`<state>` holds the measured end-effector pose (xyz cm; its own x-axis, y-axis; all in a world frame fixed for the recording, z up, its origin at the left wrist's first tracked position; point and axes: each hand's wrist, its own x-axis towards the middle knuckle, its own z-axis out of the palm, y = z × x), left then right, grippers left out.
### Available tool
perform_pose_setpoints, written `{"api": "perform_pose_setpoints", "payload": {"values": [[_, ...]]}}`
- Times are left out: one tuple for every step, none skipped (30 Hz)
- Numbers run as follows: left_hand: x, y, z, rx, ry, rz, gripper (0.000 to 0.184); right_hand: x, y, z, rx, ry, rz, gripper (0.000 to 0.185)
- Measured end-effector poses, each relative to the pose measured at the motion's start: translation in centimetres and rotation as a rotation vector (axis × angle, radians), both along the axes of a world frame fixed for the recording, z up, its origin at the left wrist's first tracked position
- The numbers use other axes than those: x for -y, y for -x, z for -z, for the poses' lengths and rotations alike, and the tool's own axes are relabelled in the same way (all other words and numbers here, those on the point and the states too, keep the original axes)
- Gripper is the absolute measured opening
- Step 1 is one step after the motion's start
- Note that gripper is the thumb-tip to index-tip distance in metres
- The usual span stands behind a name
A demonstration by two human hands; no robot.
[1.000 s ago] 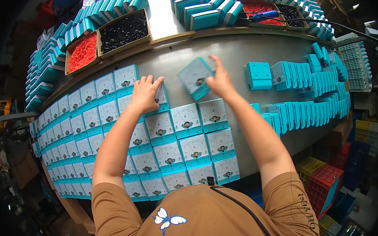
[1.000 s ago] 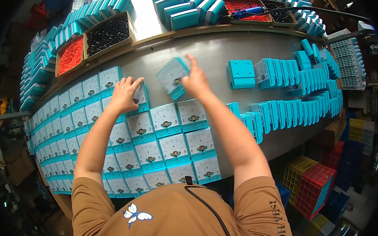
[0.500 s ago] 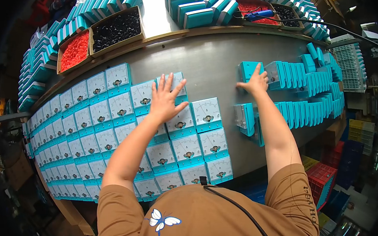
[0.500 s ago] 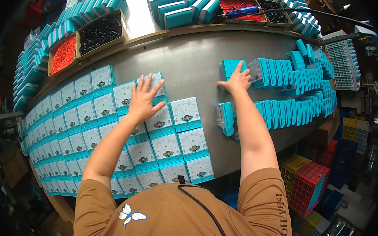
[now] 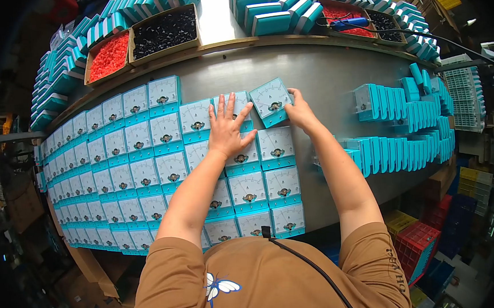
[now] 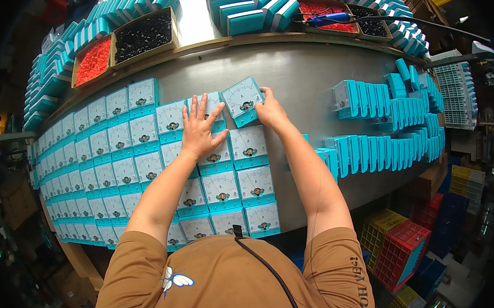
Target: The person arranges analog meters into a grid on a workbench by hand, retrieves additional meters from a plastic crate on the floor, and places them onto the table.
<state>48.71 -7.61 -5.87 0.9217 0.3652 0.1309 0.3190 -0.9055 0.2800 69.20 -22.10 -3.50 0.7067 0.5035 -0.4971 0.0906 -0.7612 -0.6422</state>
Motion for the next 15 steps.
{"api": "perform_pose_setpoints", "payload": {"values": [[0.0, -0.1, 0.0, 0.008, 0.015, -0.011, 0.079, 0.2, 0.6, -1.2, 0.123, 0.162, -0.132, 0.067], [-0.1, 0.0, 0.1, 0.013, 0.035, -0.018, 0.080, 0.8, 1.5, -0.9, 0.374, 0.188, -0.220, 0.065], [-0.1, 0.0, 0.1, 0.019, 0.056, -0.022, 0.082, 1.4, 2.6, -0.7, 0.624, 0.217, -0.306, 0.062], [0.0, 0.0, -0.1, 0.009, 0.034, -0.019, 0.084, 2.4, 3.3, -0.7, 0.873, 0.249, -0.390, 0.059], [-0.2, 0.0, 0.0, 0.011, 0.031, -0.015, 0.084, 3.7, 3.2, -1.1, 0.865, 0.098, -0.354, 0.057], [-0.4, 0.0, 0.3, 0.012, 0.032, -0.010, 0.084, 4.9, 3.2, -3.3, 0.855, -0.048, -0.315, 0.054], [-0.3, -0.1, 0.6, 0.013, 0.035, -0.006, 0.084, 6.2, 3.2, -5.6, 0.845, -0.192, -0.277, 0.052], [-0.1, -0.2, 0.3, 0.018, 0.028, -0.006, 0.084, 8.5, 3.5, -8.3, 0.807, -0.258, -0.190, 0.051], [0.8, -0.9, -0.2, 0.089, 0.068, -0.008, 0.083, 11.4, 4.1, -10.3, 0.772, -0.328, -0.105, 0.051], [2.0, -1.4, -0.8, 0.159, 0.109, -0.016, 0.082, 14.7, 4.9, -10.7, 0.788, -0.294, 0.037, 0.055], [3.5, -1.9, -1.7, 0.224, 0.151, -0.032, 0.082, 17.6, 5.7, -10.7, 0.798, -0.260, 0.172, 0.059], [5.6, -2.7, -3.9, 0.271, 0.249, 0.102, 0.079, 19.6, 6.6, -9.3, 0.847, -0.079, 0.200, 0.063], [7.7, -3.4, -4.4, 0.272, 0.436, 0.270, 0.083, 21.5, 7.4, -7.1, 0.892, 0.099, 0.228, 0.067], [10.3, -4.0, -4.7, 0.158, 0.558, 0.356, 0.091, 22.8, 8.0, -5.2, 0.931, 0.277, 0.254, 0.071], [12.9, -4.4, -4.8, 0.152, 0.517, 0.381, 0.101, 23.4, 8.5, -4.2, 0.885, 0.223, 0.239, 0.075]]}}
